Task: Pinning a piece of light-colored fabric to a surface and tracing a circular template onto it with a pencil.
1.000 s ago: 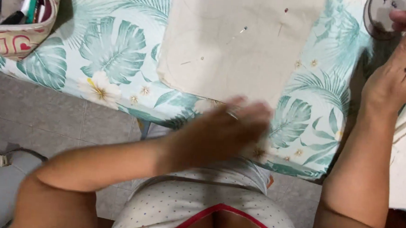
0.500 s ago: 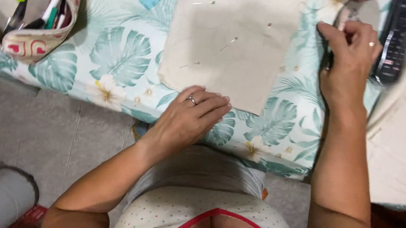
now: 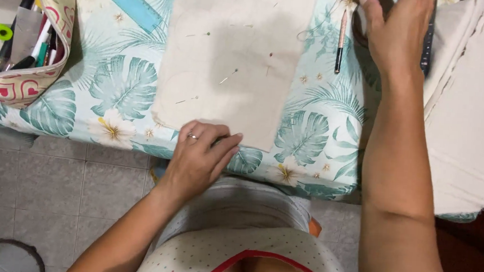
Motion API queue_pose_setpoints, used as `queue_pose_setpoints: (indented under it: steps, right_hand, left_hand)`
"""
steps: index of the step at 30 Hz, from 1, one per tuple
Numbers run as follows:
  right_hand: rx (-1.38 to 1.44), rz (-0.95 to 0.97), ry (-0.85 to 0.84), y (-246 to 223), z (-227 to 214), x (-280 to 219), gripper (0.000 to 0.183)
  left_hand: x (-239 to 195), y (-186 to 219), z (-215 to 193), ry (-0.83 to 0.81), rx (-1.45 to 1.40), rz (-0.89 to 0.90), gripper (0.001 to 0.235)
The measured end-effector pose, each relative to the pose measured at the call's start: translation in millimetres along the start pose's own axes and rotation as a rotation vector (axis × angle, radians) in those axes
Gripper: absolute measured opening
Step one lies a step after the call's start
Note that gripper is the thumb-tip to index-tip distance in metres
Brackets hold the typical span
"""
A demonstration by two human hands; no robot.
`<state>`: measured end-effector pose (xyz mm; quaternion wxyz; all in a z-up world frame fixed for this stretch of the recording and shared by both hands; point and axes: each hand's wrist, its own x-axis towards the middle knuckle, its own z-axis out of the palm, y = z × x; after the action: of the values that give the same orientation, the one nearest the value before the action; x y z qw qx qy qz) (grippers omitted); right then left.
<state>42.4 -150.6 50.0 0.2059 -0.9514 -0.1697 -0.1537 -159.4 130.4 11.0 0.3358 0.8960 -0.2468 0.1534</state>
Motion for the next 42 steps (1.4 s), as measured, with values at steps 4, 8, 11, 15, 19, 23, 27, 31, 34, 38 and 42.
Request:
queue_pose_setpoints:
  steps: [4, 8, 11, 15, 19, 23, 27, 31, 34, 38, 42]
  right_hand:
    - [-0.014, -0.147, 0.017, 19.2, 6.4, 2.8, 0.031]
    - [0.102, -0.364, 0.313, 17.2, 34.2, 4.0, 0.029]
    - [0.057, -0.329, 0.392, 12.2, 45.3, -18.7, 0.016]
    - [0.161, -0.434, 0.158, -92.3, 21.2, -37.1, 0.024]
    - [0.103, -0.493, -0.159, -120.0, 40.4, -53.0, 0.033]
    - [0.088, -0.525, -0.118, -131.8, 51.4, -61.0, 0.035]
    - [-0.035, -0.484, -0.002, -114.6, 71.3, -64.5, 0.035]
    - [0.034, -0.437, 0.022, -122.8, 63.9, -61.6, 0.031]
    - [0.097, -0.356, 0.105, -114.5, 63.5, -62.4, 0.025]
    - [0.296, -0.171, 0.202, -109.5, 55.2, -56.1, 0.019]
    - [0.369, -0.036, 0.358, -94.8, 38.3, -50.2, 0.024]
  left_hand:
    - [-0.2, -1.6, -12.2, 0.056, 0.045, -0.042, 0.014]
    - [-11.9, -18.4, -36.1, 0.187, 0.08, -0.049, 0.008]
    - [-26.1, -37.0, -48.1, 0.281, 0.16, -0.145, 0.017]
    - [-36.4, -65.4, -65.8, 0.476, 0.325, -0.29, 0.013]
    - [-39.4, -74.0, -85.1, 0.553, 0.365, -0.378, 0.009]
    - [-39.9, -70.2, -75.1, 0.467, 0.146, -0.439, 0.015]
    - [-22.1, -42.8, -54.7, 0.328, 0.083, -0.491, 0.046]
    - [-2.1, -43.2, -39.5, 0.272, 0.117, -0.518, 0.061]
    - [6.4, -48.9, -29.0, 0.235, 0.202, -0.481, 0.061]
    - [13.5, -43.3, -29.2, 0.044, 0.032, -0.465, 0.035]
    - [30.2, 13.4, -78.6, -0.174, -0.721, -0.445, 0.03]
